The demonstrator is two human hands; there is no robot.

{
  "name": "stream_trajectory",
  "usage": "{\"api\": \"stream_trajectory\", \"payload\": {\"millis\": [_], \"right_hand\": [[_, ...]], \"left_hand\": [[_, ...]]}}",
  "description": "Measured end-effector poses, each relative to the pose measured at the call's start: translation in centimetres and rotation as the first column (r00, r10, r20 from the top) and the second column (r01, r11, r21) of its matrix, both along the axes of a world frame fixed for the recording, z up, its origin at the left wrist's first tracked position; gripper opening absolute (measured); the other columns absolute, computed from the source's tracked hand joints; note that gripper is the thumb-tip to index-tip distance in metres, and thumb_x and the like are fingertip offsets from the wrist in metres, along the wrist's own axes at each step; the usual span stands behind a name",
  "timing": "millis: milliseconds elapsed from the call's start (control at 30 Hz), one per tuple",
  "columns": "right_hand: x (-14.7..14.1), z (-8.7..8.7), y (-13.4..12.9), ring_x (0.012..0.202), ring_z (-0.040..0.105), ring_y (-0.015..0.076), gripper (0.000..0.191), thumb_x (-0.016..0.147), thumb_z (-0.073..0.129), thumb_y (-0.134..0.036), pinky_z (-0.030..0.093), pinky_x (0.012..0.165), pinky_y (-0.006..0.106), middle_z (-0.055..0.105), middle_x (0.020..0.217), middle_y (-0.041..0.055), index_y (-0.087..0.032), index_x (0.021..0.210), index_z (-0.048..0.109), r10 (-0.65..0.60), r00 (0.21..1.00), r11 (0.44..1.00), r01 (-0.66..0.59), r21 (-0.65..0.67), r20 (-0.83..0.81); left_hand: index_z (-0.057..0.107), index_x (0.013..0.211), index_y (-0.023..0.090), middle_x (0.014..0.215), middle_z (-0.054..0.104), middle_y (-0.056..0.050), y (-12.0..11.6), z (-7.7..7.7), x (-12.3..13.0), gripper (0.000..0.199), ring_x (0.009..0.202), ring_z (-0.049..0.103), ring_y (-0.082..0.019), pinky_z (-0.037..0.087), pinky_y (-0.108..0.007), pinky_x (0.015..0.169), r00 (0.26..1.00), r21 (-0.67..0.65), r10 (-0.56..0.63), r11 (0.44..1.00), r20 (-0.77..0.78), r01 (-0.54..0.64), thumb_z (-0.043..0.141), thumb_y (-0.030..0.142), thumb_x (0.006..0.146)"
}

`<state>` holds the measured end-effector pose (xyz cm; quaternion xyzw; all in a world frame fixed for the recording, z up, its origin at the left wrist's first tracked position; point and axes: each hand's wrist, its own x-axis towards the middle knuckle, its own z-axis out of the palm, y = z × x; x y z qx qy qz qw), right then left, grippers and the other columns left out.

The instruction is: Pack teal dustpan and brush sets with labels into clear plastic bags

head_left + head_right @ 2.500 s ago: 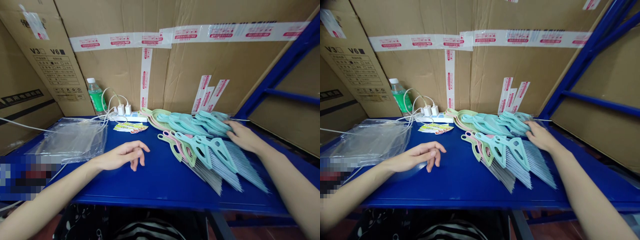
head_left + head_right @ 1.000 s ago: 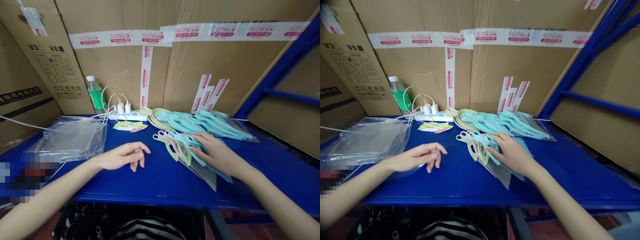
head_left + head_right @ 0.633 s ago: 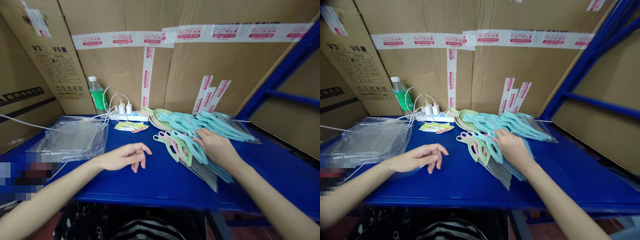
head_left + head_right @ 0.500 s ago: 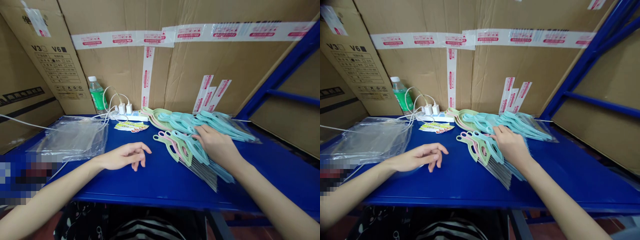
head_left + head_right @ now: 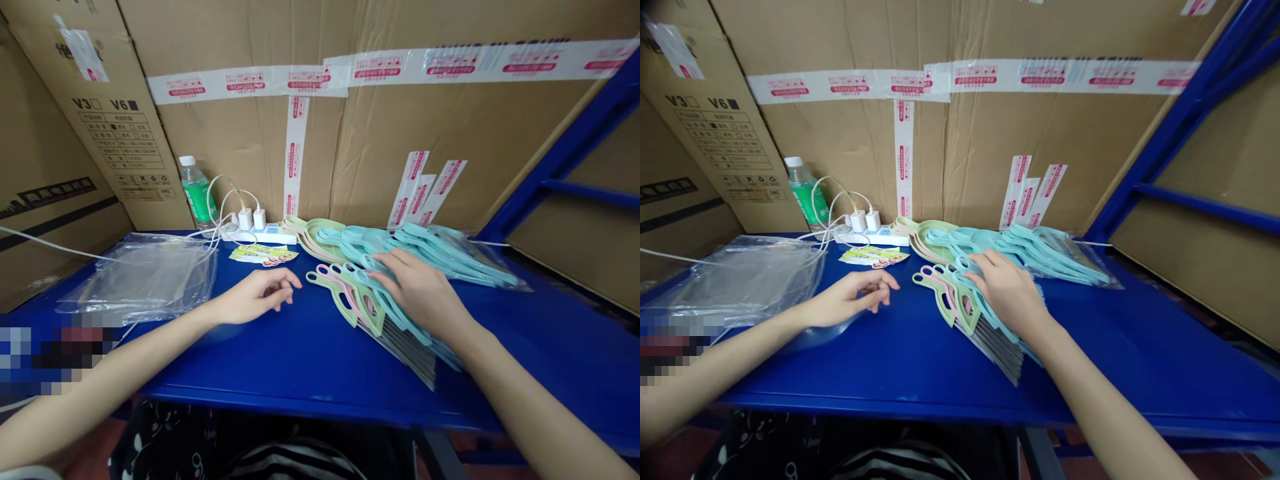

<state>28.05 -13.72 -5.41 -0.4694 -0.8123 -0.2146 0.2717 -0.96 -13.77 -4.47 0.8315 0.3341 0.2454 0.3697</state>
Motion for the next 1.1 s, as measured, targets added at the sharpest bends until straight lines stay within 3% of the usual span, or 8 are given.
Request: {"api": "stream_trajectory", "payload": {"millis": [133,300,400,467,567,667,867,1100], "right_hand": [[-0.5,-0.2,-0.8,0.075,0.066,0.0219,0.031,0.098,0.037,-0.035,0.045,0.053,0.028,0.067,0.085,0.0089,-0.018,0.100,0.063,0.129,0.991,0.992,-0.129,-0.011,0.022],[-1.0,-0.3,-1.1,0.079,0.066,0.0218,0.023,0.095,0.044,-0.032,0.046,0.056,0.028,0.067,0.087,0.0073,-0.020,0.100,0.064,0.175,0.983,0.982,-0.170,-0.077,0.051],[-0.9,-0.4,-1.0,0.080,0.066,0.0215,0.018,0.092,0.051,-0.029,0.046,0.057,0.027,0.067,0.088,0.0068,-0.019,0.100,0.064,0.189,0.981,0.978,-0.184,-0.093,0.049],[-0.8,-0.5,-1.0,0.081,0.066,0.0213,0.016,0.090,0.055,-0.027,0.046,0.058,0.027,0.068,0.089,0.0063,-0.019,0.100,0.064,0.188,0.981,0.978,-0.183,-0.098,0.044],[-0.8,-0.5,-1.0,0.082,0.066,0.0213,0.015,0.088,0.058,-0.025,0.047,0.060,0.027,0.068,0.089,0.0056,-0.020,0.101,0.065,0.186,0.982,0.977,-0.180,-0.112,0.041],[-0.9,-0.3,-1.2,0.083,0.066,0.0216,0.015,0.086,0.060,-0.023,0.046,0.059,0.028,0.067,0.087,0.0052,-0.020,0.101,0.065,0.175,0.984,0.977,-0.168,-0.132,0.042],[-1.0,-0.1,-1.4,0.084,0.065,0.0209,0.016,0.086,0.061,-0.022,0.047,0.061,0.028,0.067,0.089,0.0052,-0.020,0.100,0.065,0.171,0.985,0.971,-0.168,-0.171,0.006],[-1.0,-0.1,-1.3,0.081,0.065,0.0210,0.015,0.086,0.061,-0.024,0.045,0.057,0.027,0.067,0.089,0.0053,-0.020,0.100,0.066,0.149,0.989,0.976,-0.144,-0.165,0.019]], "left_hand": [[0.056,0.096,0.016,0.075,0.060,0.001,2.5,0.9,2.3,0.018,0.063,0.056,-0.010,0.046,-0.023,0.061,0.995,0.269,0.049,0.963,-0.092,-0.023,0.043,0.014,0.085],[0.061,0.096,0.014,0.089,0.064,-0.005,6.5,2.1,7.4,0.020,0.078,0.061,-0.015,0.048,-0.029,0.073,0.955,0.611,0.201,0.791,-0.219,-0.026,0.045,0.010,0.085],[0.062,0.107,0.015,0.104,0.063,-0.009,8.5,2.8,10.6,0.024,0.094,0.063,-0.020,0.049,-0.030,0.080,0.878,0.672,0.296,0.739,-0.377,0.040,0.046,0.015,0.089],[0.063,0.111,0.018,0.109,0.063,-0.008,9.4,3.1,12.2,0.025,0.099,0.063,-0.021,0.048,-0.030,0.081,0.817,0.671,0.335,0.737,-0.470,0.084,0.049,0.020,0.091],[0.068,0.101,0.020,0.101,0.066,-0.007,10.4,3.2,13.5,0.019,0.097,0.065,-0.023,0.048,-0.030,0.078,0.783,0.660,0.352,0.744,-0.512,0.097,0.052,0.020,0.090],[0.068,0.094,0.019,0.096,0.068,-0.007,11.0,3.5,13.6,0.019,0.095,0.065,-0.024,0.048,-0.031,0.077,0.785,0.674,0.378,0.736,-0.491,0.068,0.050,0.017,0.090],[0.063,0.101,0.015,0.102,0.064,-0.009,11.3,5.0,11.9,0.022,0.098,0.063,-0.023,0.046,-0.030,0.077,0.809,0.734,0.452,0.678,-0.376,-0.038,0.042,0.014,0.093],[0.059,0.089,0.016,0.090,0.060,-0.007,9.5,6.6,5.5,0.016,0.086,0.060,-0.022,0.044,-0.031,0.074,0.815,0.772,0.544,0.600,-0.200,-0.211,0.043,0.015,0.090]]}}
